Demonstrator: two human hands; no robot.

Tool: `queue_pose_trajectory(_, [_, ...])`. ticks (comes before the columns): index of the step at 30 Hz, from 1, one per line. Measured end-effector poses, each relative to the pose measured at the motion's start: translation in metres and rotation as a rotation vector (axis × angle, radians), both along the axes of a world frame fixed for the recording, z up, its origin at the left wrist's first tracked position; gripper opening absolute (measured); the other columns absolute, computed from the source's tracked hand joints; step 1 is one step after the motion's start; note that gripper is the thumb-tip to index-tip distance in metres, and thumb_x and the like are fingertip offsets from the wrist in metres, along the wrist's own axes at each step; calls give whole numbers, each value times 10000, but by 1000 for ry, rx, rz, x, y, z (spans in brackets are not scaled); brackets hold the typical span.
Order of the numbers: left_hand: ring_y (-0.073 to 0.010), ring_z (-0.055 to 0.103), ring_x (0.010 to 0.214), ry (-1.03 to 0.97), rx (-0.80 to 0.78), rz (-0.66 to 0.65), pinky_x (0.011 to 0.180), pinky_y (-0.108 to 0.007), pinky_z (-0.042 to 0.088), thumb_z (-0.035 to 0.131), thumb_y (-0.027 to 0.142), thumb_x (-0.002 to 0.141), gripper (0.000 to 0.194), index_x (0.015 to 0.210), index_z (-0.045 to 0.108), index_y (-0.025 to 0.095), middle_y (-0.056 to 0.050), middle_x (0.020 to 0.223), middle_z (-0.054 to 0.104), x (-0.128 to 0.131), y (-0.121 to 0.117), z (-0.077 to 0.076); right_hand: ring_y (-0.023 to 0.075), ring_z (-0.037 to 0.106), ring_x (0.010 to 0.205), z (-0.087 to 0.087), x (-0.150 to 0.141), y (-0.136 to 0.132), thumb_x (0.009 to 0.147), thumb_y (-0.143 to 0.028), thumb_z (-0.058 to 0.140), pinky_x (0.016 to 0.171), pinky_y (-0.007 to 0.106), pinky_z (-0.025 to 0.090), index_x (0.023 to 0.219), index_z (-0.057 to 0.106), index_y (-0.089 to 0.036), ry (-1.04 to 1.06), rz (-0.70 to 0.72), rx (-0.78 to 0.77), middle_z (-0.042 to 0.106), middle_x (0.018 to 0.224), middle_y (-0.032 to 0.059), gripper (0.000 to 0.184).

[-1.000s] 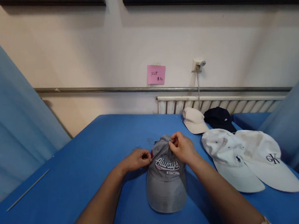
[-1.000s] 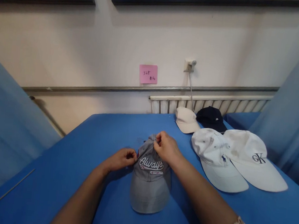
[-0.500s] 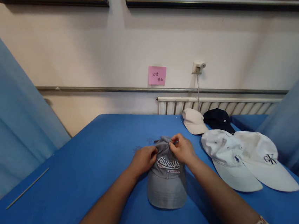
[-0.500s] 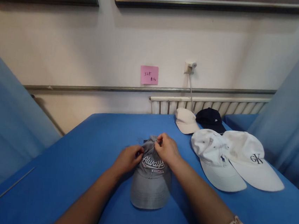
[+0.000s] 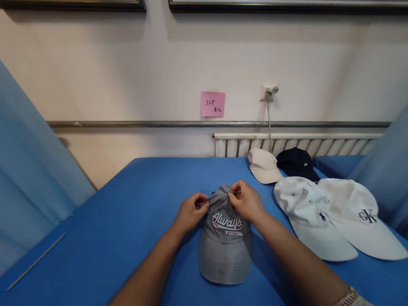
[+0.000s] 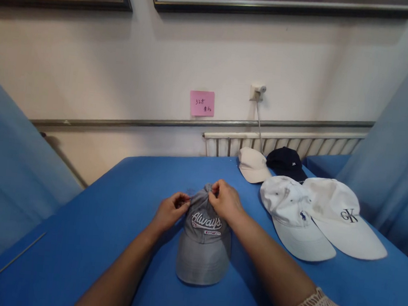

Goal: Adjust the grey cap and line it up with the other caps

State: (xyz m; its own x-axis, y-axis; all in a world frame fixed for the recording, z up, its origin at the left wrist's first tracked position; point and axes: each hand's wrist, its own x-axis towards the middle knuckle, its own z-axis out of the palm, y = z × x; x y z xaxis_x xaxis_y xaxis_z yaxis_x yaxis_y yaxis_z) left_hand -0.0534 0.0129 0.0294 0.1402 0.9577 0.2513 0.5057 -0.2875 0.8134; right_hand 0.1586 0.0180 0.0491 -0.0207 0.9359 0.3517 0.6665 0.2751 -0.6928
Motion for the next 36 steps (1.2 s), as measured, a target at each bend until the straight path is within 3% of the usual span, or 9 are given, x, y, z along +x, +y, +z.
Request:
queue_pose_trajectory(4, [-217,597,953,204,229,-27,849,-345,465,638,266,769,330,1091,636,194,-73,1058,672,17,-9,14,134,562,598,-4,0,-2,788,-260,583,581,243,377,869,539,-204,12,-3,1,654,782,1,108])
queue_pose_trajectory(7, [-222,583,1013,308,287,-135,900,-351,446,641,238,781,397,1175,602,206,-73,1126,665,38,-5,27,140,570,626,-4,-1,-2,780,-248,592,594,243,369,855,537,-203,-8,-18,11,658,781,3,105])
queue_pose_trajectory(11, [-207,598,973,465,326,-267,902,-337,436,604,168,796,310,1103,633,200,-55,1079,688,63,9,35,139,553,609,1,6,2,771,-241,595,569,237,344,814,537,-202,-4,-49,-3,630,716,-12,82])
queue_pose_trajectory(16, [-185,613,892,511,292,-232,805,-291,465,590,199,807,235,1032,654,177,-63,981,687,68,22,40,129,508,535,-1,31,-30,859,-275,510,550,239,349,909,547,-193,94,-81,10,565,628,-35,102])
queue_pose_trajectory(18, [-169,613,864,502,267,-219,783,-273,466,581,201,808,249,1045,657,187,-54,980,681,65,26,43,133,527,598,-7,36,-60,860,-304,537,597,251,384,935,547,-189,50,29,58,589,726,-8,138])
queue_pose_trajectory(21, [-158,609,805,513,220,-232,740,-267,467,585,270,816,224,1006,676,194,-40,950,681,62,32,50,190,559,856,-19,30,-104,773,-337,669,727,293,434,1019,546,-187,-177,434,99,597,1016,61,313])
queue_pose_trajectory(24, [-169,608,765,570,186,-212,710,-283,465,597,341,806,231,949,692,186,-38,898,686,60,37,59,223,533,937,-29,19,-123,790,-353,658,777,326,443,1033,545,-173,-402,560,117,577,1069,82,323])
queue_pose_trajectory(28, [-189,629,780,644,150,-202,722,-298,471,576,348,814,225,898,717,195,-41,876,709,55,44,73,185,526,827,-37,15,-118,850,-167,522,715,297,438,960,553,-171,-600,529,150,591,976,59,114])
queue_pose_trajectory(36, [-201,645,835,828,179,-222,786,-301,472,575,336,837,209,904,722,202,-51,901,722,50,54,98,155,525,691,-40,28,-122,838,-59,495,551,263,377,937,524,-180,-713,411,173,598,940,50,159])
